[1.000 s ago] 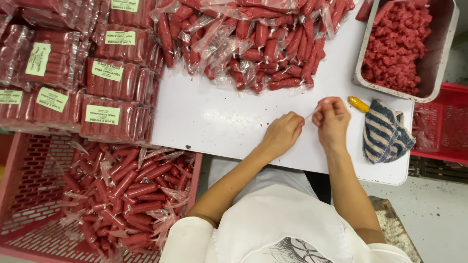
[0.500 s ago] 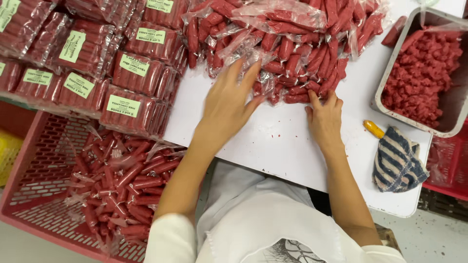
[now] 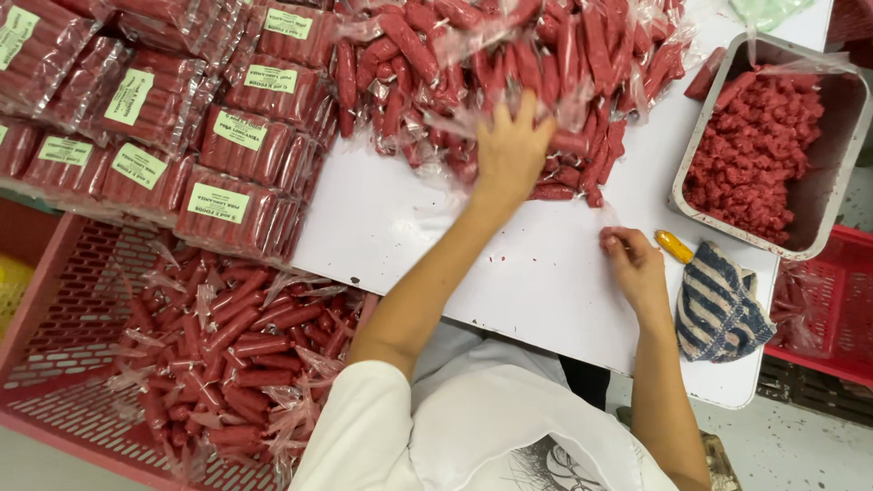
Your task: The person repeatedly takes individual sausages from a pile on a white table, places them into clear plastic bags, and ties the bags closed by hand. The person then places the tied bags into a red basket. A container of ground meat is visible on the table.
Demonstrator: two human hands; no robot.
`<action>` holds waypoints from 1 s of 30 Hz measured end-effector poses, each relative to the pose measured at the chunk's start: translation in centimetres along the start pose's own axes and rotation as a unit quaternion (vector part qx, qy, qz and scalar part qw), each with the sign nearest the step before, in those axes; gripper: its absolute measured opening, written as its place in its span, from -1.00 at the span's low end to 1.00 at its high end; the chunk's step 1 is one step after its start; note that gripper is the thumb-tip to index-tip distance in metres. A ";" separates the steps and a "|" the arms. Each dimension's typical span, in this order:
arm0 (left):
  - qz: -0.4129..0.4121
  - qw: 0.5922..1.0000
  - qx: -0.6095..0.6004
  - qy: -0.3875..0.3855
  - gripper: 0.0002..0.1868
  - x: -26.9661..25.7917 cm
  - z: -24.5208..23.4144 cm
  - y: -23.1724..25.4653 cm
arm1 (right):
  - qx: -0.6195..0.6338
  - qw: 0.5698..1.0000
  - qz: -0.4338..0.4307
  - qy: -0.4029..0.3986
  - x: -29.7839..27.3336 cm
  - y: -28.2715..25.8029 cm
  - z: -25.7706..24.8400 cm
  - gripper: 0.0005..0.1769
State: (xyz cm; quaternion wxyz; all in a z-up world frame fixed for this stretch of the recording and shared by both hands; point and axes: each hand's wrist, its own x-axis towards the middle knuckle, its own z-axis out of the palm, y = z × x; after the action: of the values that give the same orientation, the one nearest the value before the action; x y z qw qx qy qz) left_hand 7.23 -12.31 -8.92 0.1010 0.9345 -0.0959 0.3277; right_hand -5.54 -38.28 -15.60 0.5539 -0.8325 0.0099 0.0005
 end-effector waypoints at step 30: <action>0.009 0.861 -0.504 -0.067 -0.85 8.5 -2.9 -9.0 | -0.271 0.893 -0.327 -0.151 -5.9 -15.1 8.3 -0.71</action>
State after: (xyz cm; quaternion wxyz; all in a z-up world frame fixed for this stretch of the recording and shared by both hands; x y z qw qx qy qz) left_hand 14.23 -3.90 -2.42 0.5487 0.7746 -0.2631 0.1725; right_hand -11.14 -24.73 -4.80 0.2710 -0.8964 -0.3467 -0.0525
